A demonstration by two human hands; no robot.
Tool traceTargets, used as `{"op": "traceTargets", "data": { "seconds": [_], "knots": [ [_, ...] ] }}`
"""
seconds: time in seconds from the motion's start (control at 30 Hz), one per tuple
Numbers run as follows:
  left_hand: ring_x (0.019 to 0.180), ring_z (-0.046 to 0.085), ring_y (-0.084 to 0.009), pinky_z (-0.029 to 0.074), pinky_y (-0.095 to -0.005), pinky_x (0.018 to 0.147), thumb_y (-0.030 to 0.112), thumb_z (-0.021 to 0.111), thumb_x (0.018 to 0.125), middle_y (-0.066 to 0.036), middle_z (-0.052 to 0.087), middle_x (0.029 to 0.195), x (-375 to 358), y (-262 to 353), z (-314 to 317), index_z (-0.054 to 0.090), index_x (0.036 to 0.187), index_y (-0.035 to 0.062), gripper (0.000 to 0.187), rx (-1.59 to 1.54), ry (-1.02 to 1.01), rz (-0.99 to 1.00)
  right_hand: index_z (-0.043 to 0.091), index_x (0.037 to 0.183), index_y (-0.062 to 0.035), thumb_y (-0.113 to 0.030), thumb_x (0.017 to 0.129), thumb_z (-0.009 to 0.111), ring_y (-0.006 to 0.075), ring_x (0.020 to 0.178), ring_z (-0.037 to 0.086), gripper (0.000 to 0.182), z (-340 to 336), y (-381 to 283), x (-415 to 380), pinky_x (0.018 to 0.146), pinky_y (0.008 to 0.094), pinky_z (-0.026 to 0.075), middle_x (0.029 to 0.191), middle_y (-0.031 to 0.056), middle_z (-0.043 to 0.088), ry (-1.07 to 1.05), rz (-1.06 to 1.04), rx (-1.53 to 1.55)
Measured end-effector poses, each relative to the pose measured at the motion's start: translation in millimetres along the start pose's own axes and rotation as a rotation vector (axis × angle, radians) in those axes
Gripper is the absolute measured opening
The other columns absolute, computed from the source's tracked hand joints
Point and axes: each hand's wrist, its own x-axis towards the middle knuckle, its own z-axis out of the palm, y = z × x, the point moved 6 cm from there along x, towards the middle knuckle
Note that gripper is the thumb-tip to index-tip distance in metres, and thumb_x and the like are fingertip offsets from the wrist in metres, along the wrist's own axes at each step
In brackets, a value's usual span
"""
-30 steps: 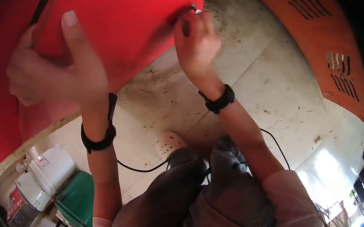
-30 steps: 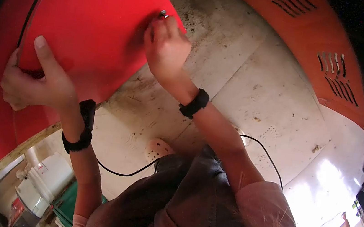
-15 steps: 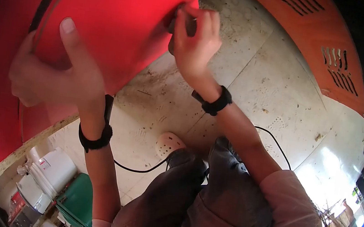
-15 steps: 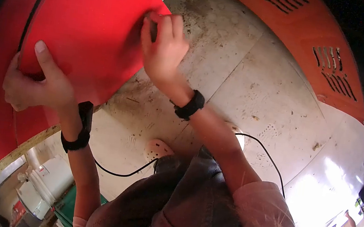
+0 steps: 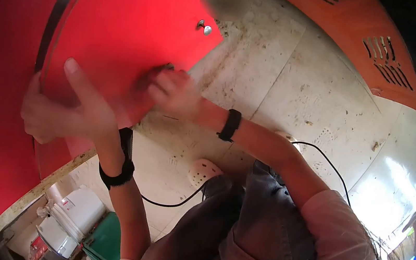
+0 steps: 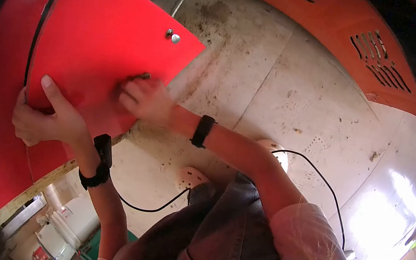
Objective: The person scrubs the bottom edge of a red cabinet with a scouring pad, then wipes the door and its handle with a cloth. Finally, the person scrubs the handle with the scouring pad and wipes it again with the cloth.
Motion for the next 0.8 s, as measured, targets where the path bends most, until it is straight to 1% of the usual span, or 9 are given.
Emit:
{"op": "traceTargets", "data": {
  "seconds": [0.03, 0.1, 0.17, 0.27, 0.37, 0.4, 0.5, 0.7, 0.8],
  "knots": [
    [0.079, 0.046, -0.0273, 0.030, -0.0399, 0.071, 0.057, 0.057, 0.074, -0.007, 0.052, 0.082, 0.1, -0.3, 0.0, 0.058, 0.089, 0.0080, 0.051, -0.005, -0.016, -0.009, 0.056, 0.087, -0.0073, -0.011, 0.065, 0.060, 0.0213, 0.075, 0.056, 0.023, -10.9, 6.7, 5.8, 0.054, 0.0321, 0.047, 0.090, 0.0076, 0.053, 0.047, 0.047, -0.016],
    [0.080, 0.046, -0.0274, 0.030, -0.0399, 0.071, 0.056, 0.057, 0.074, -0.007, 0.052, 0.083, 0.3, 0.0, -0.8, 0.058, 0.089, 0.0079, 0.051, -0.017, -0.036, -0.021, 0.056, 0.089, -0.0055, -0.004, 0.066, 0.066, 0.0228, 0.074, 0.055, 0.025, -46.8, 21.6, 26.3, 0.055, 0.0329, 0.045, 0.085, 0.0077, 0.053, 0.288, 0.270, 0.010],
    [0.080, 0.046, -0.0276, 0.030, -0.0399, 0.071, 0.055, 0.058, 0.075, -0.007, 0.053, 0.083, 1.2, 2.4, -2.4, 0.058, 0.089, 0.0078, 0.050, -0.039, -0.041, -0.025, 0.053, 0.085, -0.0036, -0.001, 0.069, 0.065, 0.0265, 0.076, 0.052, 0.021, -81.1, 34.8, 48.2, 0.057, 0.0363, 0.044, 0.083, 0.0094, 0.050, 0.483, 0.298, 0.058],
    [0.079, 0.046, -0.0282, 0.031, -0.0398, 0.070, 0.054, 0.059, 0.075, -0.008, 0.054, 0.083, 0.9, 3.7, -3.8, 0.058, 0.089, 0.0071, 0.049, -0.013, -0.049, -0.011, 0.054, 0.088, -0.0024, -0.001, 0.068, 0.066, 0.0281, 0.077, 0.050, 0.024, -115.4, 50.8, 70.3, 0.060, 0.0356, 0.043, 0.088, 0.0109, 0.050, 0.738, 0.251, -0.032],
    [0.079, 0.047, -0.0284, 0.032, -0.0396, 0.069, 0.053, 0.059, 0.075, -0.009, 0.055, 0.083, 1.7, 3.1, -2.5, 0.058, 0.089, 0.0060, 0.049, -0.005, -0.057, -0.007, 0.054, 0.088, -0.0024, -0.001, 0.069, 0.064, 0.0280, 0.078, 0.049, 0.022, -106.9, 60.6, 69.9, 0.064, 0.0351, 0.041, 0.090, 0.0125, 0.049, 0.768, 0.273, -0.047],
    [0.079, 0.047, -0.0282, 0.032, -0.0396, 0.069, 0.053, 0.059, 0.075, -0.009, 0.055, 0.083, 1.8, 2.5, -1.6, 0.058, 0.089, 0.0058, 0.049, -0.021, -0.040, -0.001, 0.053, 0.088, -0.0027, 0.000, 0.070, 0.063, 0.0294, 0.080, 0.048, 0.021, -96.3, 60.7, 65.3, 0.065, 0.0358, 0.041, 0.092, 0.0136, 0.048, 0.699, 0.268, -0.063],
    [0.079, 0.048, -0.0277, 0.032, -0.0394, 0.069, 0.054, 0.058, 0.075, -0.009, 0.056, 0.083, 1.8, 1.8, 2.0, 0.058, 0.089, 0.0052, 0.050, -0.025, -0.014, 0.007, 0.053, 0.088, -0.0031, -0.001, 0.071, 0.062, 0.0307, 0.079, 0.049, 0.019, -65.7, 83.7, 36.4, 0.064, 0.0357, 0.041, 0.091, 0.0146, 0.048, 0.615, 0.420, 0.009],
    [0.079, 0.048, -0.0273, 0.032, -0.0392, 0.069, 0.054, 0.058, 0.075, -0.008, 0.056, 0.083, 2.0, 0.1, 3.4, 0.058, 0.090, 0.0054, 0.051, 0.028, -0.038, 0.023, 0.054, 0.086, -0.0021, -0.002, 0.071, 0.062, 0.0308, 0.073, 0.052, 0.017, -74.5, 91.4, 38.6, 0.064, 0.0355, 0.042, 0.080, 0.0132, 0.052, 0.572, 0.655, 0.231],
    [0.079, 0.047, -0.0270, 0.032, -0.0391, 0.068, 0.054, 0.058, 0.075, -0.007, 0.054, 0.084, 1.4, 3.8, 0.4, 0.057, 0.090, 0.0066, 0.050, 0.053, -0.057, 0.010, 0.056, 0.083, -0.0018, -0.002, 0.070, 0.062, 0.0307, 0.072, 0.053, 0.014, -97.0, 70.7, 56.5, 0.064, 0.0351, 0.043, 0.076, 0.0124, 0.054, 0.657, 0.449, 0.192]
  ]
}}
